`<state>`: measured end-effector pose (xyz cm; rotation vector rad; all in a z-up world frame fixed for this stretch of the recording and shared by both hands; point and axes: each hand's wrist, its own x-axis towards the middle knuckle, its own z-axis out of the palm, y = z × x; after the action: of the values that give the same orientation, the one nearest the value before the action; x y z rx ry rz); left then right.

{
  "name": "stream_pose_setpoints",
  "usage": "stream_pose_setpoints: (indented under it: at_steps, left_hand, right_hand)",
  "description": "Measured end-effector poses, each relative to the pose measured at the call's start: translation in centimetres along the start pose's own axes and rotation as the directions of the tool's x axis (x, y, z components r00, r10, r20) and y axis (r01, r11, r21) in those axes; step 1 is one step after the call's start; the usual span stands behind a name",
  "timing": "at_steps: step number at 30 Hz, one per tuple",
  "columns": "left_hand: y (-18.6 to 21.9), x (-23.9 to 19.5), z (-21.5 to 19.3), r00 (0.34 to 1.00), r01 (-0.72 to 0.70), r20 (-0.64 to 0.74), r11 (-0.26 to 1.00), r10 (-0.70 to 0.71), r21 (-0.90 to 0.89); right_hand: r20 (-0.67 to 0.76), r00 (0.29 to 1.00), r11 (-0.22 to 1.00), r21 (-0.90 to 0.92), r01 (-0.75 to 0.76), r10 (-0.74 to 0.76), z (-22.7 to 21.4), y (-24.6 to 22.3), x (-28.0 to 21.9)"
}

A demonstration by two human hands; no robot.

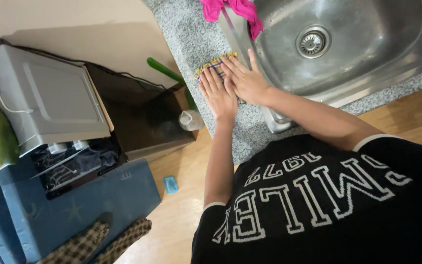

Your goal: The person wipes a granite kitchen countertop with a patterned cloth, moving from the area beside the sink to the sink's edge. They then rinse the cloth under running water in the sink.

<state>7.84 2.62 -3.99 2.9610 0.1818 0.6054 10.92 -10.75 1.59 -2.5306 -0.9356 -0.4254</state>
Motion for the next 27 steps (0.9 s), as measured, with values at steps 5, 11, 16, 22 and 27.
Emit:
stream_pose_setpoints:
  at_steps: [5,11,16,22,27]
  left_hand:
    - [0.4,-1.9,-1.3,1.0,-0.021,-0.015,0.998,0.02,-0.059]
    - [1.4,-7.0,-3.4,0.997,-0.077,0.002,0.986,0.078,-0.145]
    - [4.4,-7.4,-8.8,0.849,0.264,0.523,0.914,-0.07,-0.307]
    - [6.8,-5.7,-12.0,0.85,0.32,0.517,0.876,-0.097,-0.361]
    - [6.6,-7.1,-6.9,0.968,0.13,0.244,0.954,-0.063,-0.271]
  right_hand:
    - [-0.144,0.982,0.988,-0.114,0.105,-0.121,3.1,0.7,-2.5]
    - [-0.154,0.983,0.972,0.191,0.133,-0.105,3.1,0.0,-7.5]
    - [-0.167,0.982,0.814,0.58,0.023,0.092,-0.7,-1.0,-9.3]
    - [-0.218,0.96,0.902,0.427,-0.069,0.177,-5.2,-0.9,-8.8]
    - [0.044,0.987,0.945,0.284,-0.163,0.157,-3.7,-1.7,-9.3]
